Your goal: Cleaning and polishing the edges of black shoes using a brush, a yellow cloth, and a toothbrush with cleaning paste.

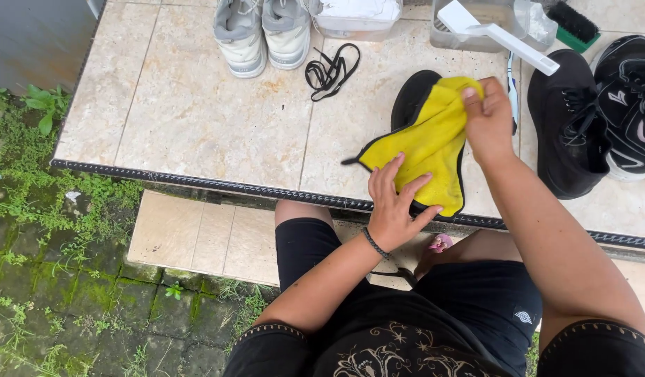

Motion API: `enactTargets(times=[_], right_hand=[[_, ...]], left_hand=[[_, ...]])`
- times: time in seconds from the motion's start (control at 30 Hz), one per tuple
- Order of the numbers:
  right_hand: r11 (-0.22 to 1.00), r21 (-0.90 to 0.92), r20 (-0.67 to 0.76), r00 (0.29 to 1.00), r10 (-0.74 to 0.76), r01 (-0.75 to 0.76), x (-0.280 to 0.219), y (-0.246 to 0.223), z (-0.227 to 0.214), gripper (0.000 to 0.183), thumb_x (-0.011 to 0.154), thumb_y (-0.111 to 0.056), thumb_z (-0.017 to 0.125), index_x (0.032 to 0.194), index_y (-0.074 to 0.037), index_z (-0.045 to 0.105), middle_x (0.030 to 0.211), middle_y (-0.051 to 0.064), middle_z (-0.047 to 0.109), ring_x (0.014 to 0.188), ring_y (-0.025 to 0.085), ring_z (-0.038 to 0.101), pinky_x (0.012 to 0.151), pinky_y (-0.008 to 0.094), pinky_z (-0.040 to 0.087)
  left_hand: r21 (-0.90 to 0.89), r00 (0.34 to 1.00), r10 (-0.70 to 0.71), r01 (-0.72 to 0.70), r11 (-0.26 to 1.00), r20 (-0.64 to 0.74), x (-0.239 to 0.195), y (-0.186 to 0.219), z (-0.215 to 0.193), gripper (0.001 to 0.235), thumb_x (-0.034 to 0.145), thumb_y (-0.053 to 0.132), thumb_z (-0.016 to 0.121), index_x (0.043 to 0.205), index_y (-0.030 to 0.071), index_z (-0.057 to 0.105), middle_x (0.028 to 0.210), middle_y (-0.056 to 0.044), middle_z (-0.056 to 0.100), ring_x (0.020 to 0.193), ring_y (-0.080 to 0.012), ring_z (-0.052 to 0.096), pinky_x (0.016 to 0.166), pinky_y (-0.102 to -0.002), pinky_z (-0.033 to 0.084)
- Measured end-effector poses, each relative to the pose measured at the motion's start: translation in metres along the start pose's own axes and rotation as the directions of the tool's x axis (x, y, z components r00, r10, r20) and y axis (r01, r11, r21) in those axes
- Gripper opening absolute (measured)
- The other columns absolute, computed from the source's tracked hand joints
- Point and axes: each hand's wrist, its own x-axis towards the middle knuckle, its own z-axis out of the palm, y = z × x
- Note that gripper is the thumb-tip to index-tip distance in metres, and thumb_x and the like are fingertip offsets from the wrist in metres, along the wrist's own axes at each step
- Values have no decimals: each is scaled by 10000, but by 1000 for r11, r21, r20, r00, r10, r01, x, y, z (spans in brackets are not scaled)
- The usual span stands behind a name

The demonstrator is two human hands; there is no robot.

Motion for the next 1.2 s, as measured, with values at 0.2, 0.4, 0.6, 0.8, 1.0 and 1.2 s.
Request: enactTargets(times=[0.2,0.4,0.6,0.8,1.0,1.2], right_hand=[[942,109,-415,876,-248,318,-29,-68,-37,234,1148,-167,666,1114,-82,451,1043,52,475,927,149,485,853,291,453],[934,-354,-45,998,33,-47,-72,-28,-16,678,989,-352,676,1525,-57,385,1589,245,314,1486,401,290,1187,547,228],[970,-53,-42,971,237,-239,-77,-11,-20,77,1086,-77,579,1021,-118,568,1056,88,718,1129,222,665,1028,332,537],[995,-11,-120,988,99,-101,-79,-71,-38,365,1076,-298,590,1308,-85,405,1216,137,517,1125,253,509,1006,377,421],[955,-81,-20,958,286,-287,-95,-15,-29,187,1000,-252,710,1017,-182,537,1253,51,565,1181,188,552,982,275,432],[965,259,-403,903,152,-47,-85,-28,-71,205,1100,33,554,1124,-168,519,1096,17,644,992,104,653,865,233,562]], left_hand=[[72,997,-16,22,997,-78,-1,-1,-6,720,816,573,771,1347,199,460,1527,-173,337,1437,-394,418,1214,-648,322],[77,996,11,-18,997,88,3,-10,-4,884,719,682,749,1364,148,464,1590,-261,269,1502,-468,345,1242,-644,359],[-136,992,-49,65,989,116,7,0,-17,1023,753,622,747,1469,42,303,1618,-285,234,1548,-448,281,1269,-602,346],[-288,990,-7,48,956,143,2,-7,-17,557,858,101,526,1379,40,339,1624,-280,237,1547,-453,272,1291,-607,307],[-339,994,-87,103,935,62,4,-10,-7,523,821,-20,454,1334,44,378,1582,-266,316,1508,-430,334,1281,-576,315],[-135,985,-26,49,990,170,8,-10,-8,542,877,268,698,1366,140,501,1614,-240,260,1496,-442,371,1177,-558,432]])
